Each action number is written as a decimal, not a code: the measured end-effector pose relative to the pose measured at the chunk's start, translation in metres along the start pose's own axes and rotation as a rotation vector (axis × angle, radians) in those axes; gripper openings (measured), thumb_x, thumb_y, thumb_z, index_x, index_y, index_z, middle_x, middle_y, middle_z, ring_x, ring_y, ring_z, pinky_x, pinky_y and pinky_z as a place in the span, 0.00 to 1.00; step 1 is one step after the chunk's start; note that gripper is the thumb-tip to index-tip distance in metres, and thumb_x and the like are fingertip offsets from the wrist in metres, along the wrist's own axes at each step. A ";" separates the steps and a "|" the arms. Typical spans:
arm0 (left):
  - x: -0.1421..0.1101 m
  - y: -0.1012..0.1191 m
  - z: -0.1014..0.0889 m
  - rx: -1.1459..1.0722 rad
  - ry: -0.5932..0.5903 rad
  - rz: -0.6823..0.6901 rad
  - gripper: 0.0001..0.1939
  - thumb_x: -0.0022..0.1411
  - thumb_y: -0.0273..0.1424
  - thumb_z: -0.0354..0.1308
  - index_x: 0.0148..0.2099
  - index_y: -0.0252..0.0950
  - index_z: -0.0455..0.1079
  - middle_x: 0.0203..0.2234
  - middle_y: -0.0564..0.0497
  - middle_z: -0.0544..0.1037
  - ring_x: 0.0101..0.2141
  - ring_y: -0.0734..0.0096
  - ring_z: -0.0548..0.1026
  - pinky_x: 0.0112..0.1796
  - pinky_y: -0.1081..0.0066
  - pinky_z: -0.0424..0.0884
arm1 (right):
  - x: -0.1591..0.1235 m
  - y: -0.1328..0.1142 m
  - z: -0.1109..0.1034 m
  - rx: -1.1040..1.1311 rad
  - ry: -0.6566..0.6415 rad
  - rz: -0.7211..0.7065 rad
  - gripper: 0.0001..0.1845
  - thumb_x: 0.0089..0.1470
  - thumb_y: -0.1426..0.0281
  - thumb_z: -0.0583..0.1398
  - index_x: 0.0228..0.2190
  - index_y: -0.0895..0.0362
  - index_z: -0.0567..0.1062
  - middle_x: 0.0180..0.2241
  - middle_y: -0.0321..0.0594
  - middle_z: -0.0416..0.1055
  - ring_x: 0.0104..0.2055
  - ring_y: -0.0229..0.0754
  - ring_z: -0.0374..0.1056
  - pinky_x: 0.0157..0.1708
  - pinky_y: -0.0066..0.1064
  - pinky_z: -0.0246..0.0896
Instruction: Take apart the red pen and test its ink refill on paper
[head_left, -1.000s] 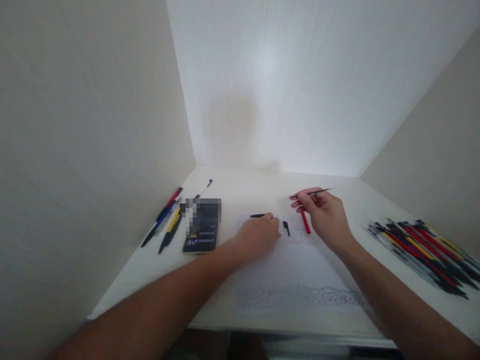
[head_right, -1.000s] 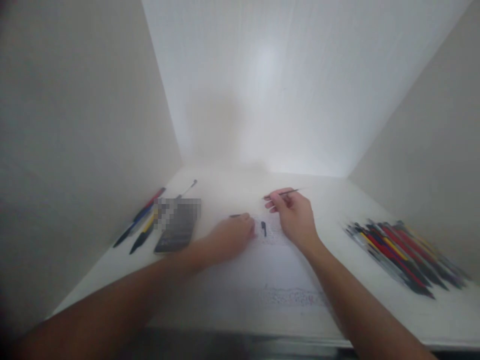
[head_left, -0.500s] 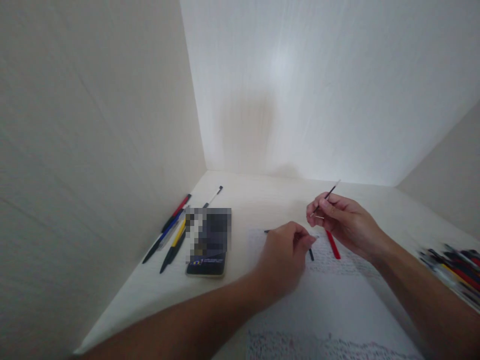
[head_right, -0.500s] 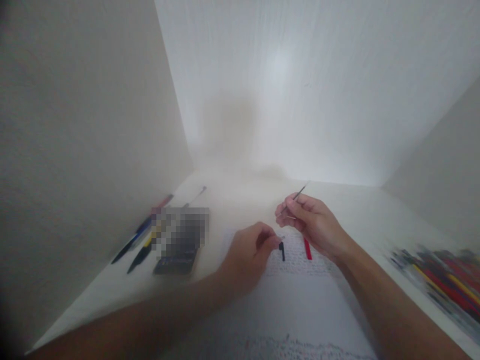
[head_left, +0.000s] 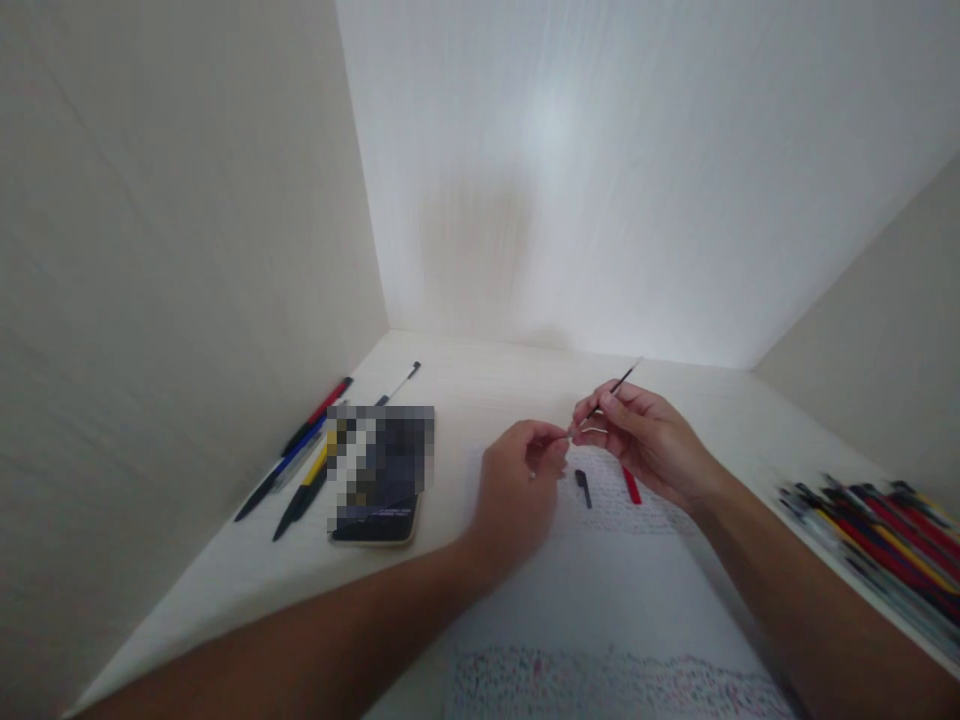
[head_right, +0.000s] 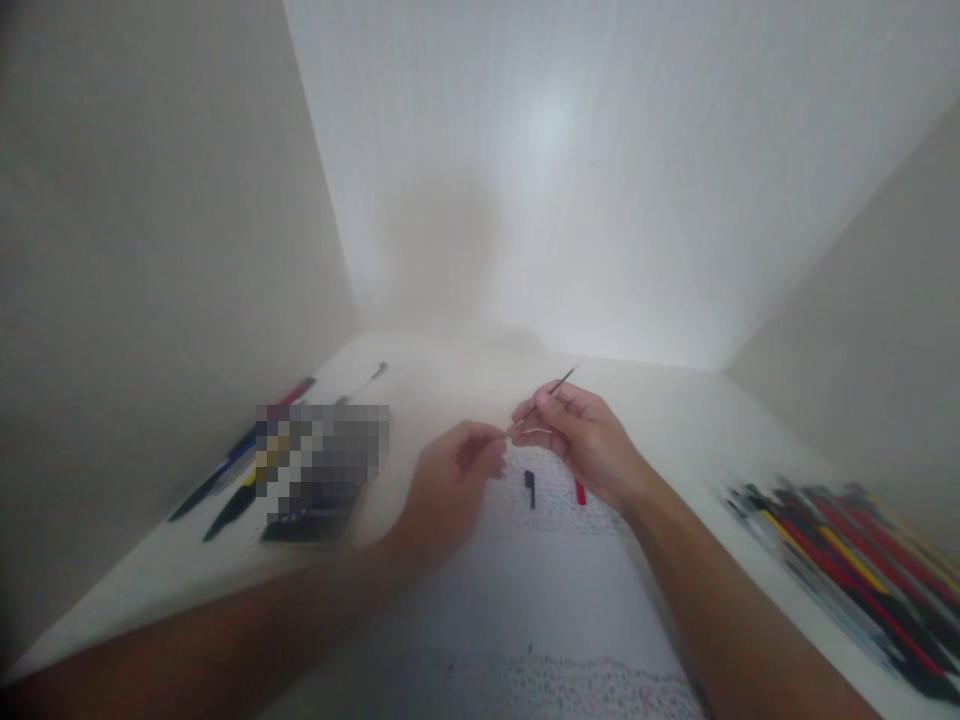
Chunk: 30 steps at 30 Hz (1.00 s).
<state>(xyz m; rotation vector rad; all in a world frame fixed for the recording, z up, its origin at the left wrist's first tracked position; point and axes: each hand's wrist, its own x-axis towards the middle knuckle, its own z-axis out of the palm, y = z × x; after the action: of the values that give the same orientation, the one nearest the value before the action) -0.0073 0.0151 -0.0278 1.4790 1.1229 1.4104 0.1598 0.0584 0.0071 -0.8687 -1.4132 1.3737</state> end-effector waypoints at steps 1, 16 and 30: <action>0.000 0.000 0.000 -0.009 -0.007 -0.025 0.05 0.64 0.28 0.56 0.38 0.33 0.72 0.28 0.51 0.77 0.27 0.73 0.75 0.31 0.71 0.71 | 0.000 0.000 0.000 -0.004 -0.002 0.001 0.11 0.57 0.60 0.64 0.31 0.55 0.73 0.35 0.43 0.75 0.35 0.42 0.73 0.40 0.40 0.72; 0.004 0.002 -0.002 0.020 0.000 -0.101 0.05 0.63 0.28 0.57 0.36 0.33 0.72 0.27 0.50 0.77 0.24 0.74 0.74 0.29 0.72 0.73 | 0.003 0.009 -0.003 -0.048 -0.061 -0.010 0.12 0.58 0.60 0.63 0.33 0.56 0.74 0.36 0.43 0.77 0.34 0.40 0.74 0.41 0.39 0.73; 0.004 -0.006 0.001 -0.052 -0.010 -0.063 0.06 0.62 0.31 0.60 0.38 0.33 0.72 0.30 0.50 0.78 0.27 0.73 0.76 0.29 0.72 0.74 | 0.001 0.009 -0.002 -0.279 -0.117 0.010 0.09 0.53 0.62 0.67 0.32 0.55 0.80 0.32 0.42 0.78 0.34 0.42 0.74 0.38 0.38 0.71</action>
<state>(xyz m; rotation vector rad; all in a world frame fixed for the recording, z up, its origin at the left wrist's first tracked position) -0.0067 0.0204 -0.0327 1.4007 1.1087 1.3774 0.1607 0.0611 -0.0023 -0.9868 -1.7215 1.2704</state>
